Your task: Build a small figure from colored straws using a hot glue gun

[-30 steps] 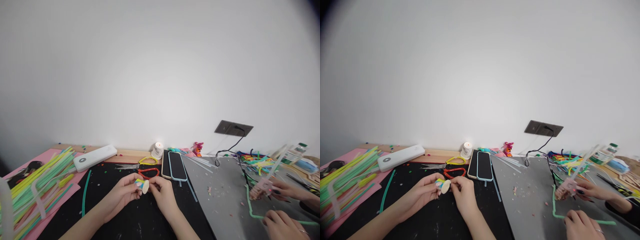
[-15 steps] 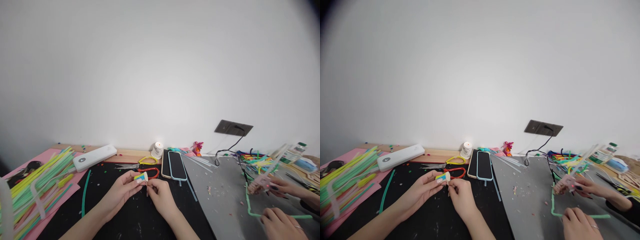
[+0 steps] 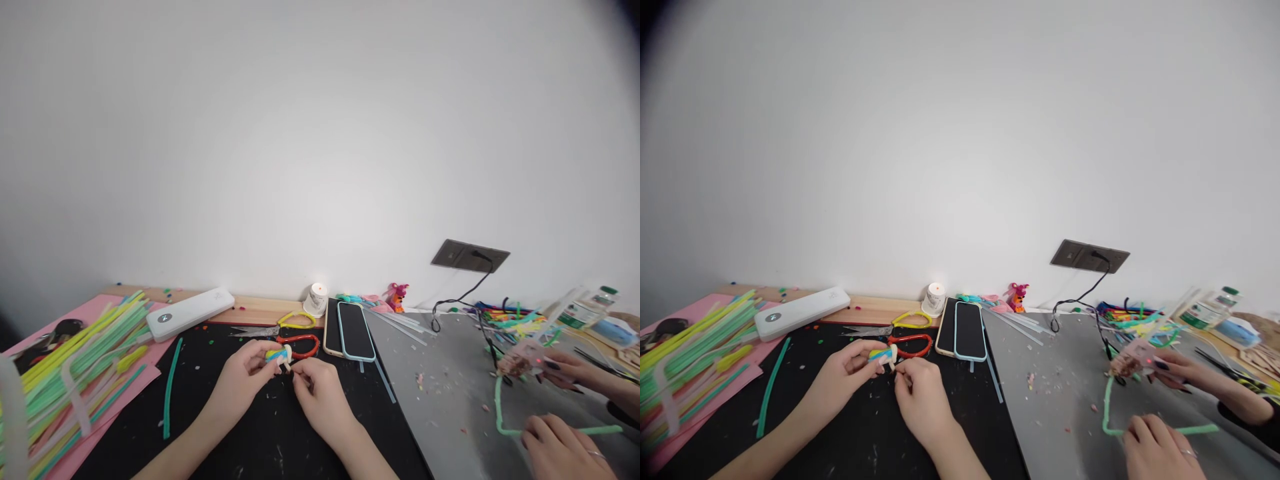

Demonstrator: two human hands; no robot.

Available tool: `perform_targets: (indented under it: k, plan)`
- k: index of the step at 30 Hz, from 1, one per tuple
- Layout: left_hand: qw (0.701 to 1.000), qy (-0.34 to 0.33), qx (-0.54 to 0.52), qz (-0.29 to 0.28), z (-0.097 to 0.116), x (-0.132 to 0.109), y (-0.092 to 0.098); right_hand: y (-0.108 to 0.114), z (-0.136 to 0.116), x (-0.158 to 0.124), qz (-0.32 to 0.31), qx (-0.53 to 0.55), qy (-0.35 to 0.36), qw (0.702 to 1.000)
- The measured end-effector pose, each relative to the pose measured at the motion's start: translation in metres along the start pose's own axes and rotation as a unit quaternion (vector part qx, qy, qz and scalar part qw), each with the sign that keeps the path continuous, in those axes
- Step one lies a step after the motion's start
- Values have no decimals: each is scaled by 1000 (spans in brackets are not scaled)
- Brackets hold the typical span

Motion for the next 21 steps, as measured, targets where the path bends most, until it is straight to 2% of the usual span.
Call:
perform_targets:
  k: [5, 11, 15, 21]
  plan:
    - [997, -45, 54, -11, -4, 0, 2, 1, 1, -1, -11, -28, -5, 1000]
    - [990, -61, 121, -33, 0, -1, 1, 2, 5, -2, 12, -44, 8, 999]
    - [985, -69, 139, -71, 1, -2, -1, 4, 6, 0, 25, -30, 19, 999]
    - [975, -71, 154, -145, 3, -4, -5, 5, 7, 3, 49, 28, -21, 998]
Point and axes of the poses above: each hand's wrist, its own x-axis towards the middle knuckle, its own y-axis out of the back of the hand, z = x × y, the point moved 2 cm from there along x, towards the middle knuckle, and after that the axes turned 3 degrees about -y, right-handed, at the moved point
